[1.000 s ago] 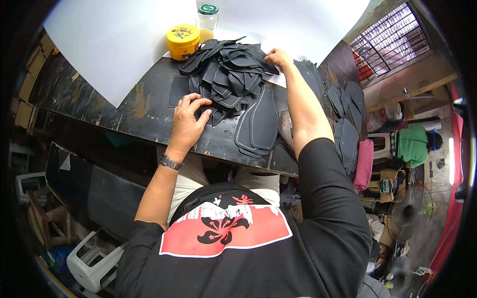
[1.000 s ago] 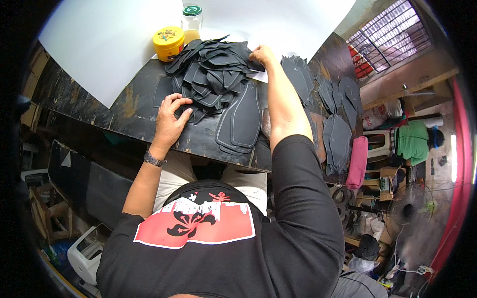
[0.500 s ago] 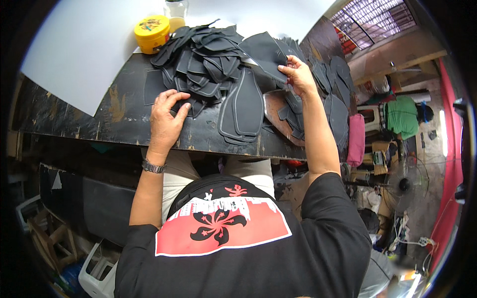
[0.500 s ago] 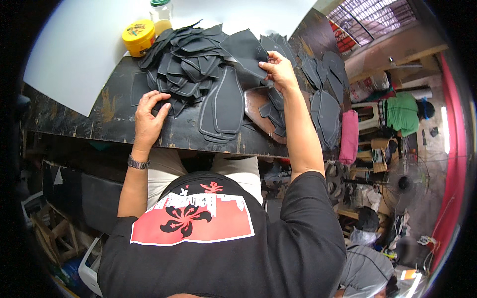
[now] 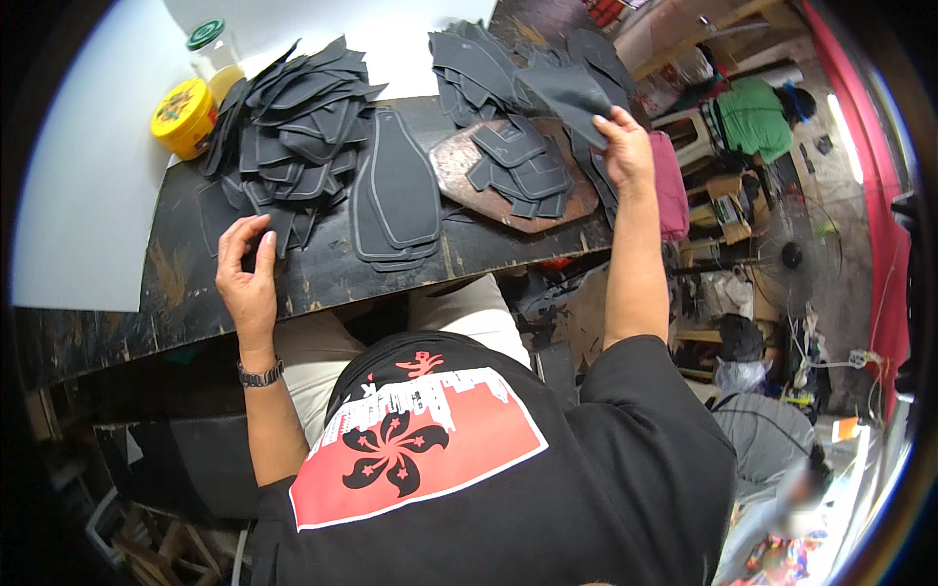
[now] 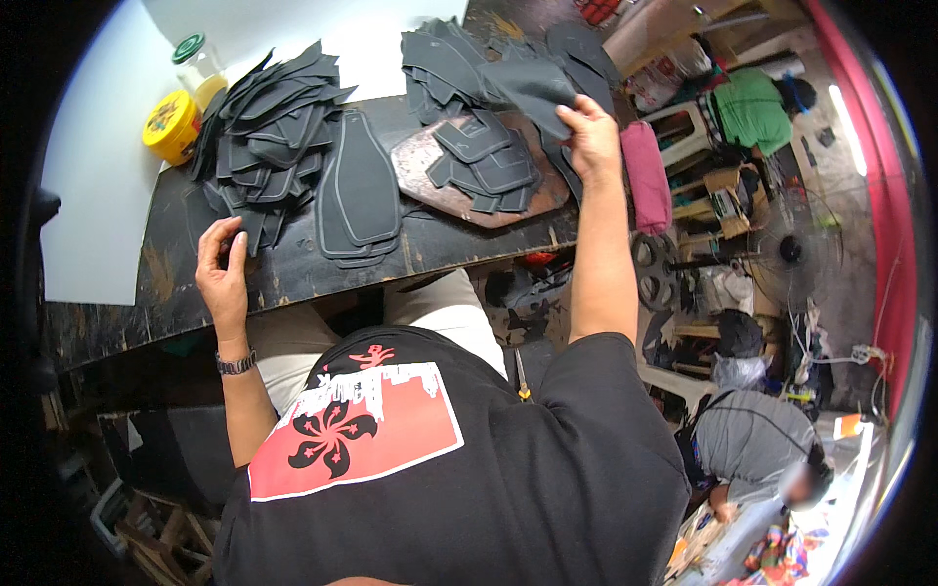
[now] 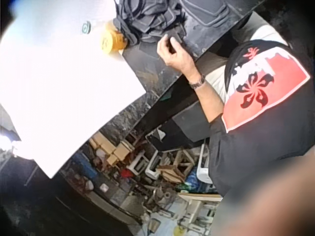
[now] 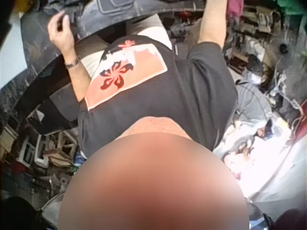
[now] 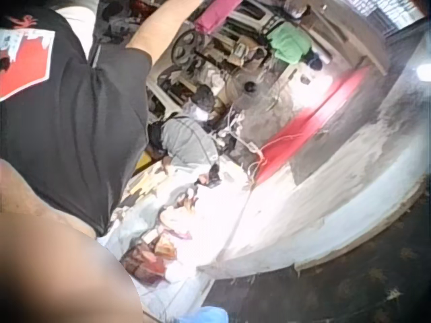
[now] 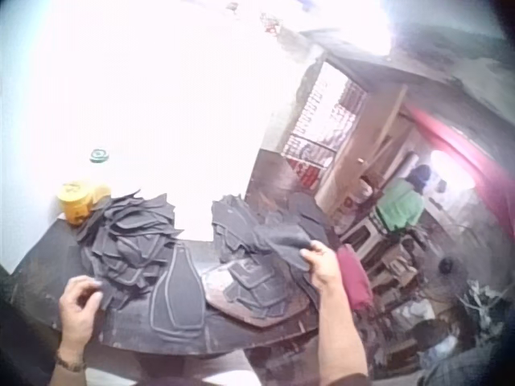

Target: The person repeatedly picks up black leather pieces from a pile on a table, separates them, and places them into a growing stack. The person handles the pieces one at a time, occasionally adjusting the pile to access more items.

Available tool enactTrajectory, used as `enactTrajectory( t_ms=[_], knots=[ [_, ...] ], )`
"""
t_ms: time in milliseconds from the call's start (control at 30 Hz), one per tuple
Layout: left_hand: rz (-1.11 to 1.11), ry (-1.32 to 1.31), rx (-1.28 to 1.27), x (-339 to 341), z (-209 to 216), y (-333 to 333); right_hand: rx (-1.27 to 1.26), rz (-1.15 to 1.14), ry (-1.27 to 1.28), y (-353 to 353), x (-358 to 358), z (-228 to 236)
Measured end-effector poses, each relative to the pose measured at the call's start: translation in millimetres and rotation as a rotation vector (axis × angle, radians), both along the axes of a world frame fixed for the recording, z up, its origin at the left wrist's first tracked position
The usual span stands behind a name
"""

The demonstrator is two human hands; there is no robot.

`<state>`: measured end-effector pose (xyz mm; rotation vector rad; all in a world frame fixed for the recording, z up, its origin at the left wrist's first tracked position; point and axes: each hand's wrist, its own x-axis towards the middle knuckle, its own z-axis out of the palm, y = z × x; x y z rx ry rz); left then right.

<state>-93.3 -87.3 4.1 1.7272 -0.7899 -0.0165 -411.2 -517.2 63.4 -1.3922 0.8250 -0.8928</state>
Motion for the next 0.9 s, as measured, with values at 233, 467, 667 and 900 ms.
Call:
enactTrajectory(
  t_ms=[233,467,667,900],
  knots=[
    [-0.002,0.026,-0.068,8.2,1.5,-1.6,-0.604,-0.507,1.036,-15.2,-92.2,-14.4],
    [0.247,-0.238,0.140,56.2,11.5,36.7,-0.723,-0.091,0.538,50.1,36.8,30.5],
    [0.282,-0.320,0.415,63.5,-4.3,49.1,-0.939,0.568,0.381,139.7,192.8,24.1],
    [0.234,-0.266,0.345,70.2,-6.0,49.4,-1.125,0.451,0.277,152.1,294.8,8.4]
  ],
)
